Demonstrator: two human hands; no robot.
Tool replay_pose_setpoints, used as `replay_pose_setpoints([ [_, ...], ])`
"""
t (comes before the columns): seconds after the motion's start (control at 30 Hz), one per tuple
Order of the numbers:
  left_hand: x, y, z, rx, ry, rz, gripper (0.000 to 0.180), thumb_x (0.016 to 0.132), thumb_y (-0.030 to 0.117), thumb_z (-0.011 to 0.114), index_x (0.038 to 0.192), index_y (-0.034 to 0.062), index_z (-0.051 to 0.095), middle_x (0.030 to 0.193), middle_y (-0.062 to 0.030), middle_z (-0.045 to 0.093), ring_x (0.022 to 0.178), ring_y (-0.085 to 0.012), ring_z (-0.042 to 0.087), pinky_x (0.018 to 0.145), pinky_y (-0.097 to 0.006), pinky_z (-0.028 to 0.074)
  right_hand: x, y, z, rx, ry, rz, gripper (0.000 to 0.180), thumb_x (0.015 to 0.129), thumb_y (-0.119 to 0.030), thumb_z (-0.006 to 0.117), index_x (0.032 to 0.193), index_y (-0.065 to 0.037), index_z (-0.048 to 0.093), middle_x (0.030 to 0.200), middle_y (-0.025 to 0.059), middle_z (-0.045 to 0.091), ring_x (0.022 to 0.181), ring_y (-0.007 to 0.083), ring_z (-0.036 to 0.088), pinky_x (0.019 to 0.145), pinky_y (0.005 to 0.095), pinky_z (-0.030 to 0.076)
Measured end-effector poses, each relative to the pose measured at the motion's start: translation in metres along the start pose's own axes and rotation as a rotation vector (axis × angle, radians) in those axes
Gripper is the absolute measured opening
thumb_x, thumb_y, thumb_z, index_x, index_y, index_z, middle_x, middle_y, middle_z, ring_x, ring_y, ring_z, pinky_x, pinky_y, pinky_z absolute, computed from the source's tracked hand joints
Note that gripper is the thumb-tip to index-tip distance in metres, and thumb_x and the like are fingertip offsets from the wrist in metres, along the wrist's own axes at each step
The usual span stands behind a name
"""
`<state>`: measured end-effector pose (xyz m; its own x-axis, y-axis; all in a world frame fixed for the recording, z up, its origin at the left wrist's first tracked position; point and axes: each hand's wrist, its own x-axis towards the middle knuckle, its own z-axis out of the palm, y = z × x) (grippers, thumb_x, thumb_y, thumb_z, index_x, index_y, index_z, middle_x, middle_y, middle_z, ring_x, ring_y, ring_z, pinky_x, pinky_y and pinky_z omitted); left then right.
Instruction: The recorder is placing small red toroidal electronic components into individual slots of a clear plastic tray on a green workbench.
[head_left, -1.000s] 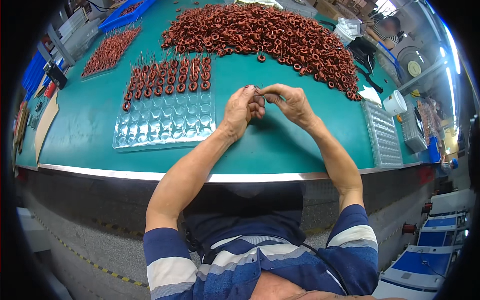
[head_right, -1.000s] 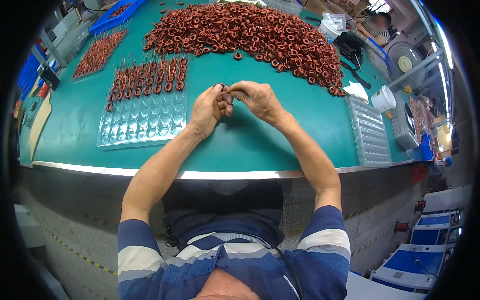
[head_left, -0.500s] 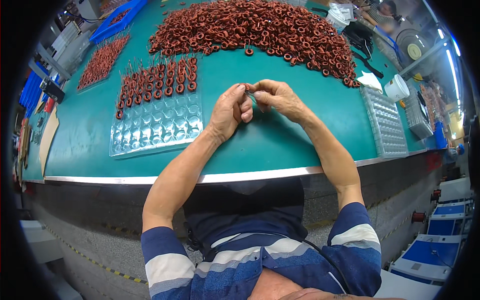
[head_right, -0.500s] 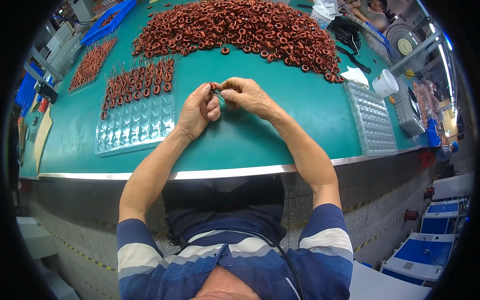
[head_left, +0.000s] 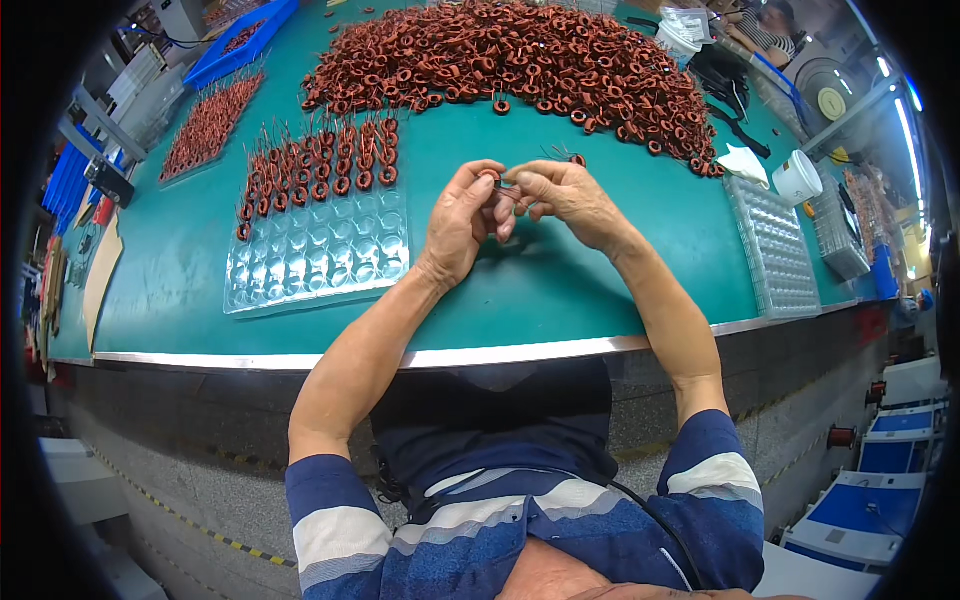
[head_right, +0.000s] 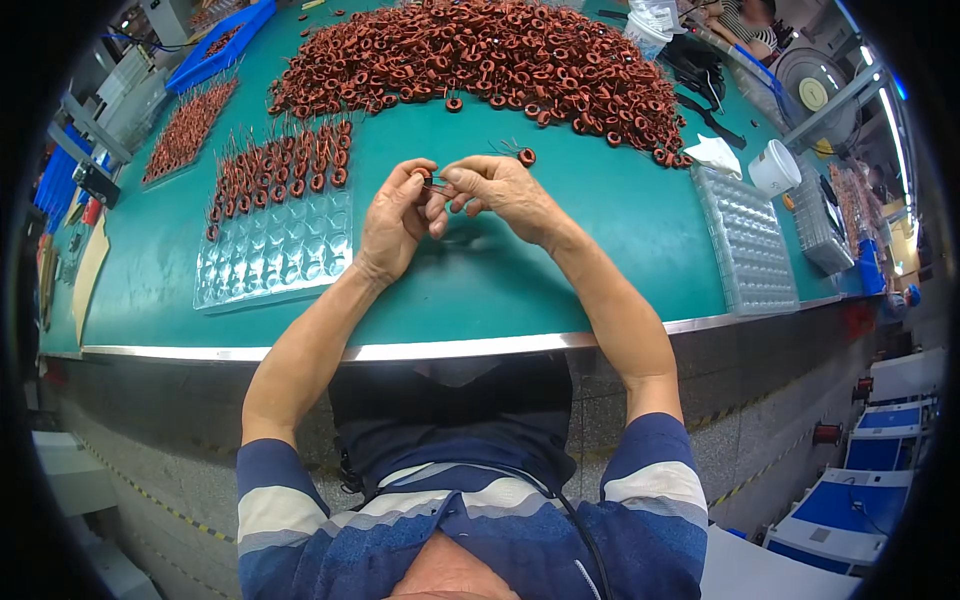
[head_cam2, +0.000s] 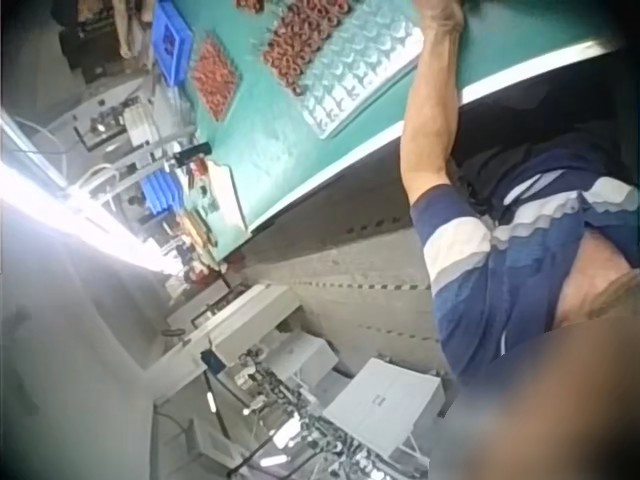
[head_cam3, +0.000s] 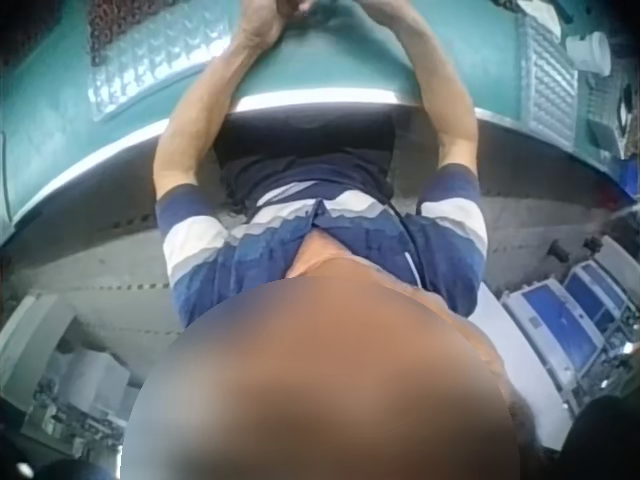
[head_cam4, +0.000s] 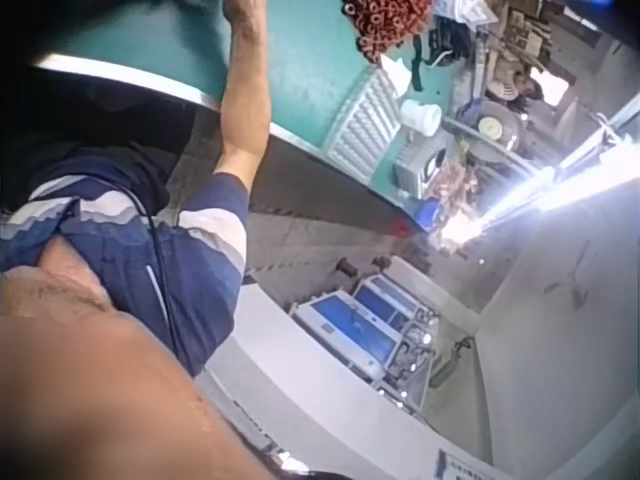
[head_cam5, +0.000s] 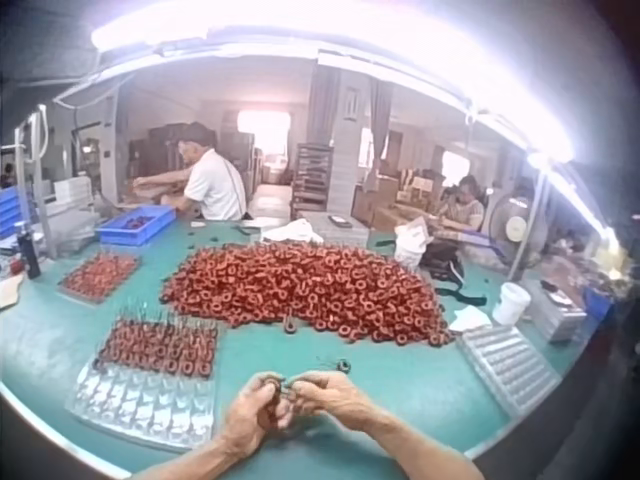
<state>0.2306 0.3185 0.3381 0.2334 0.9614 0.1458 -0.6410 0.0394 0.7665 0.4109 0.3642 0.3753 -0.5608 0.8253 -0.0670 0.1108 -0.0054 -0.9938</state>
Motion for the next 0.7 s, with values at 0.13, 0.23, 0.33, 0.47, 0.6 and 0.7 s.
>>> replay_pose_setpoints([
  [0.13,0.0,-0.002,0.001,0.118,-0.002,0.0,0.023,0.099,0.027,0.049,0.111,0.0071,0.047,0.074,-0.0042,0.054,0.064,-0.0132,0.053,0.056,-0.025,0.043,0.004,0.01,-0.001,0.18,0.024,0.031,0.029,0.096,-0.026,0.058,0.109,-0.001,0.065,0.088,0.0019,0.063,0.077,0.0081,0.057,0.069,0.0209,0.049],
  [0.23,-0.001,-0.001,0.003,0.317,0.0,0.068,0.022,0.099,0.022,0.051,0.113,0.0063,0.046,0.075,-0.0032,0.054,0.065,-0.0104,0.052,0.056,-0.023,0.042,0.004,0.01,-0.001,0.367,0.039,0.061,0.022,0.094,-0.022,0.06,0.1,-0.002,0.069,0.082,0.0018,0.062,0.072,0.008,0.055,0.065,0.0198,0.047],
  [0.33,-0.003,0.001,0.005,0.58,-0.038,0.161,0.025,0.098,0.015,0.052,0.119,0.0047,0.046,0.078,-0.0019,0.053,0.068,-0.0093,0.052,0.06,-0.023,0.043,0.004,0.011,-0.001,0.346,0.054,0.062,0.023,0.094,-0.024,0.06,0.1,-0.003,0.068,0.081,0.0014,0.062,0.071,0.0084,0.056,0.066,0.0209,0.048],
  [0.47,-0.008,0.003,0.009,0.724,-0.034,0.155,0.026,0.096,0.012,0.054,0.12,0.0031,0.049,0.078,-0.0014,0.053,0.068,-0.0084,0.051,0.059,-0.022,0.043,0.001,0.009,0.003,0.318,0.071,0.068,0.024,0.095,-0.026,0.06,0.097,-0.003,0.069,0.08,0.0011,0.062,0.072,0.0086,0.055,0.068,0.0239,0.048],
  [0.6,-0.009,0.002,0.014,0.779,0.054,0.206,0.023,0.095,0.013,0.055,0.115,0.0015,0.053,0.073,-0.0014,0.055,0.061,-0.0084,0.052,0.054,-0.024,0.042,0.003,0.012,0.005,0.03,0.13,-0.096,0.022,0.092,-0.024,0.063,0.093,-0.003,0.068,0.079,0.0028,0.063,0.075,0.0143,0.058,0.071,0.0291,0.048],
  [0.7,-0.001,-0.002,0.009,0.952,0.213,0.271,0.023,0.093,0.014,0.056,0.111,0.0004,0.054,0.075,-0.0092,0.06,0.062,-0.0167,0.058,0.056,-0.03,0.046,0.0,0.004,0.018,-1.12,0.53,-0.89,0.012,0.08,-0.014,0.07,0.086,-0.003,0.067,0.077,0.0079,0.059,0.072,0.0263,0.056,0.069,0.0339,0.043],
])
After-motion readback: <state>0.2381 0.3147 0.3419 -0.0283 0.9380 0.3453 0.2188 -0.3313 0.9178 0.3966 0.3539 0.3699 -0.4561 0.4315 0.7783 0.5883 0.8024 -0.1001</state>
